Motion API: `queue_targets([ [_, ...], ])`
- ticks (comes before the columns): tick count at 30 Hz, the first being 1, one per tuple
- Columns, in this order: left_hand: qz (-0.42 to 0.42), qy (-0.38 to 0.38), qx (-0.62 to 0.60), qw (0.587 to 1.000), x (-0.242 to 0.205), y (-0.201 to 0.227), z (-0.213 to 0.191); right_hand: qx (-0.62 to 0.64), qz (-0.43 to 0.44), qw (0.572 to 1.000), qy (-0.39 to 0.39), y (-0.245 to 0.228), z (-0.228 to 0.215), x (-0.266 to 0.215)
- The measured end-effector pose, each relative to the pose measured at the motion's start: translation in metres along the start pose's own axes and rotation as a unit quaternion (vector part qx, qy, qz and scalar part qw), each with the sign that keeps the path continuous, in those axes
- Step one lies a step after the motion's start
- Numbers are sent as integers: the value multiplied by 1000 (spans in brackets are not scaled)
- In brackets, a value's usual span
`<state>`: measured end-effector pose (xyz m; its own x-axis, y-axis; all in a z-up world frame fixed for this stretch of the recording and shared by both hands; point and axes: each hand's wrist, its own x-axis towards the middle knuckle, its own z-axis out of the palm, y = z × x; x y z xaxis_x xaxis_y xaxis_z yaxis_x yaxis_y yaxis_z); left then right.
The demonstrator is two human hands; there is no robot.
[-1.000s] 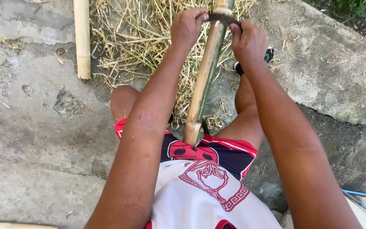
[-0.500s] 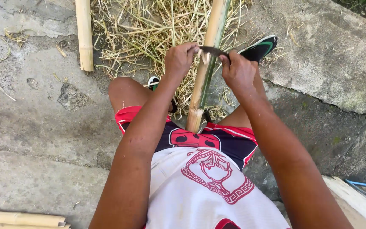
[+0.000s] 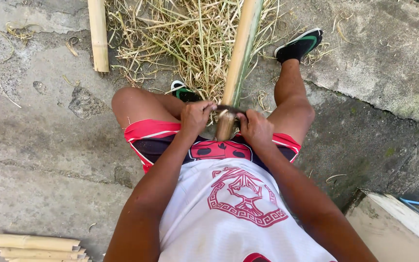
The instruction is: Shaving or splitting a long bamboo pole using a curved blade.
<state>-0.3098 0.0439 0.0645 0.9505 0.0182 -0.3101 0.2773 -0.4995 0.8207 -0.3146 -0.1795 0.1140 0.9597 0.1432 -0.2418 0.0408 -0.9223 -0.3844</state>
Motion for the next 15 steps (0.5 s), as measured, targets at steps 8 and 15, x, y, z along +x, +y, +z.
queue_targets([
  [8, -12, -30, -10, 999, 19, 20, -10, 37, 18, 998, -40, 8, -7, 14],
  [15, 12, 14, -37, 999, 75, 13, 9, 0, -28, 998, 60, -6, -37, 65],
])
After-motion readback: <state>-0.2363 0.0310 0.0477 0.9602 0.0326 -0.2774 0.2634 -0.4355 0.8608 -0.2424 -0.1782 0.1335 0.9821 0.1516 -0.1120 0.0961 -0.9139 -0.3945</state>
